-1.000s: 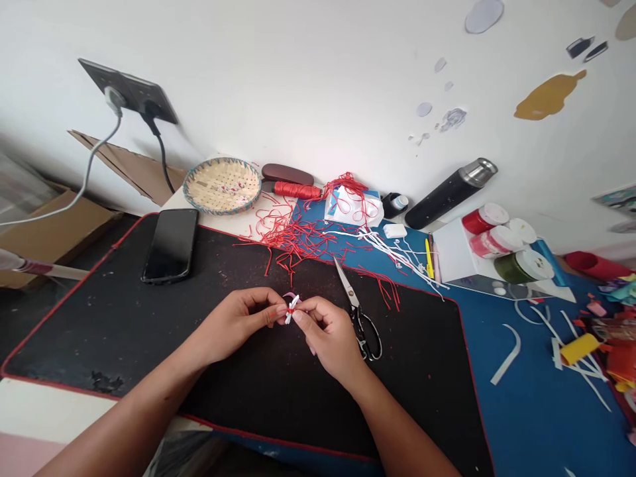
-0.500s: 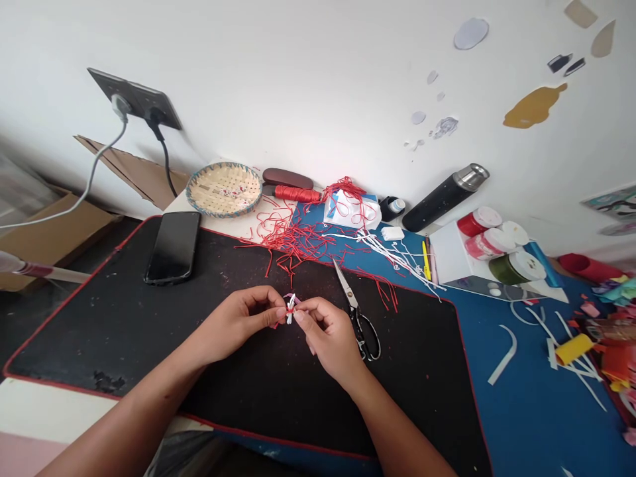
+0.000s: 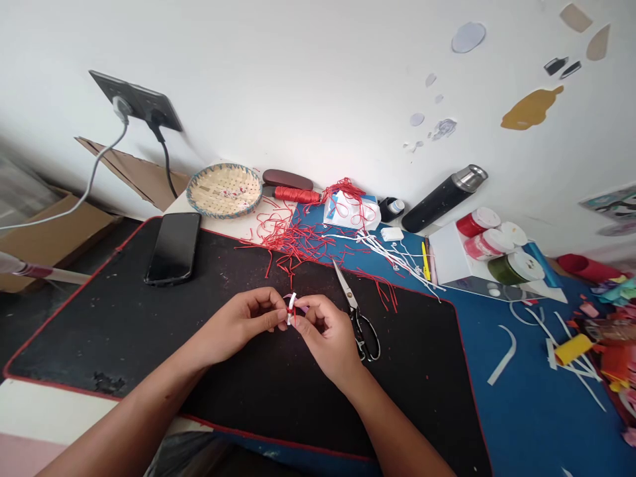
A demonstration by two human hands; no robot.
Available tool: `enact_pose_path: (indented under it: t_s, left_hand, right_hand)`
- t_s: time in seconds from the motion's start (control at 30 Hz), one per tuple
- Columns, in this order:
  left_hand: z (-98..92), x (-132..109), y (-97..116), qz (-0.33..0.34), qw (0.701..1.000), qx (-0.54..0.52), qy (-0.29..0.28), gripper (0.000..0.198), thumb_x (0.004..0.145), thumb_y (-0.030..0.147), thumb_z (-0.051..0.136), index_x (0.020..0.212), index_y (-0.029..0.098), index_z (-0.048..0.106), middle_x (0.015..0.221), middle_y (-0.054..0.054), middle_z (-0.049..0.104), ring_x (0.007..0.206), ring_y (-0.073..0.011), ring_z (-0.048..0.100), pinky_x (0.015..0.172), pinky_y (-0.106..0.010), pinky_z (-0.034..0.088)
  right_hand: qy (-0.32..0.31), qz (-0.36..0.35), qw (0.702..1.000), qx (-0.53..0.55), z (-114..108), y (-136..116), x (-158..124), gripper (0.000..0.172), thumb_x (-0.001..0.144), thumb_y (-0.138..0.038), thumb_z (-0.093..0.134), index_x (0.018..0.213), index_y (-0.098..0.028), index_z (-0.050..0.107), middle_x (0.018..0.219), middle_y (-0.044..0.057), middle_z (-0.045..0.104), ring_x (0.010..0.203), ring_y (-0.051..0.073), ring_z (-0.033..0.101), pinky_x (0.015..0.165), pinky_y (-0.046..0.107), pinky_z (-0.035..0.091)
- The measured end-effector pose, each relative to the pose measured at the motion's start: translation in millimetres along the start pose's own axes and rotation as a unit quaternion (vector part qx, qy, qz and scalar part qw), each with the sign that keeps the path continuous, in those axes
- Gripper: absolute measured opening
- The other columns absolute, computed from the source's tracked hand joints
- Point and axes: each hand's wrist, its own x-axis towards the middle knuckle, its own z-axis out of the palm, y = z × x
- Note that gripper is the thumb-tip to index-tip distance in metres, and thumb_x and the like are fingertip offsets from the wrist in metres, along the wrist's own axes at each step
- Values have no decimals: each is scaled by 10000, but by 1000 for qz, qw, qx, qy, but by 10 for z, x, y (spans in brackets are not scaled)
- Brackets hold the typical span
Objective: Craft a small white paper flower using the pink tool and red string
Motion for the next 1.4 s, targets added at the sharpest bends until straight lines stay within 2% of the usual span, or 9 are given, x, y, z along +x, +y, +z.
enact_pose_path:
  t_s: [0.1,0.3,0.4,0.6,0.8,1.0,1.1,1.3,1.4]
  left_hand:
    - [20,5,12,-2,1000,1,-4,234,932,418,701,877,190,700,827,-21,702,791,-186,618,730,-300,486]
    - [42,6,53,-7,1000,10,-6,236,922,423,700,858,196,695,820,-16,703,775,-182,614,734,-304,491]
    - [43,6,53,-7,1000,11,-4,243,922,431,697,863,195,696,817,-21,703,777,-187,619,733,-308,497]
    - [36,14,14,-4,1000,1,-5,238,926,426,704,868,196,703,825,-24,707,782,-189,627,728,-303,500]
    - [62,14,24,-8,1000,-12,-10,221,916,407,711,866,192,704,833,-23,706,778,-183,620,747,-304,511]
    - [84,21,49,-8,1000,-6,-7,253,907,436,714,846,190,703,818,-18,685,762,-180,598,731,-297,507]
    - [73,27,38,-7,1000,-3,-7,264,915,442,711,843,188,702,805,-14,679,753,-177,594,721,-291,498]
    - [34,34,-18,4,1000,-8,19,257,936,432,701,876,182,690,833,-49,745,792,-199,658,729,-301,497]
    - [43,34,-43,6,1000,2,22,255,944,425,689,861,184,677,782,-37,739,747,-188,652,713,-296,494]
  right_hand:
    - [4,-7,1000,-10,-1,-9,-1,125,944,-305,698,995,-194,723,601,-67,497,529,111,441,531,245,361]
    - [17,-3,1000,4,-2,-20,2,178,990,-325,637,903,-189,713,680,-10,653,553,117,520,538,239,397]
    - [14,10,1000,6,-8,-26,3,193,991,-351,640,904,-193,711,679,-7,646,557,121,516,539,241,400]
    - [-1,9,1000,-1,-19,-16,-12,150,962,-350,675,1002,-210,713,606,-52,531,535,125,464,543,254,388]
    - [-11,5,1000,1,-16,-3,-12,120,943,-317,700,991,-207,708,604,-58,524,529,117,466,539,246,376]
    - [12,4,1000,14,-12,-26,-2,169,981,-334,647,902,-197,707,699,8,678,566,129,549,548,245,422]
    - [5,30,999,44,-15,-8,-12,223,994,-403,641,916,-203,701,713,18,698,510,120,529,483,238,391]
    - [24,96,986,134,-37,32,-9,368,989,-546,629,872,-198,654,504,-78,461,384,85,389,399,218,289]
    - [32,114,979,166,-47,11,17,418,954,-593,654,830,-195,639,455,-105,383,357,75,351,387,214,243]
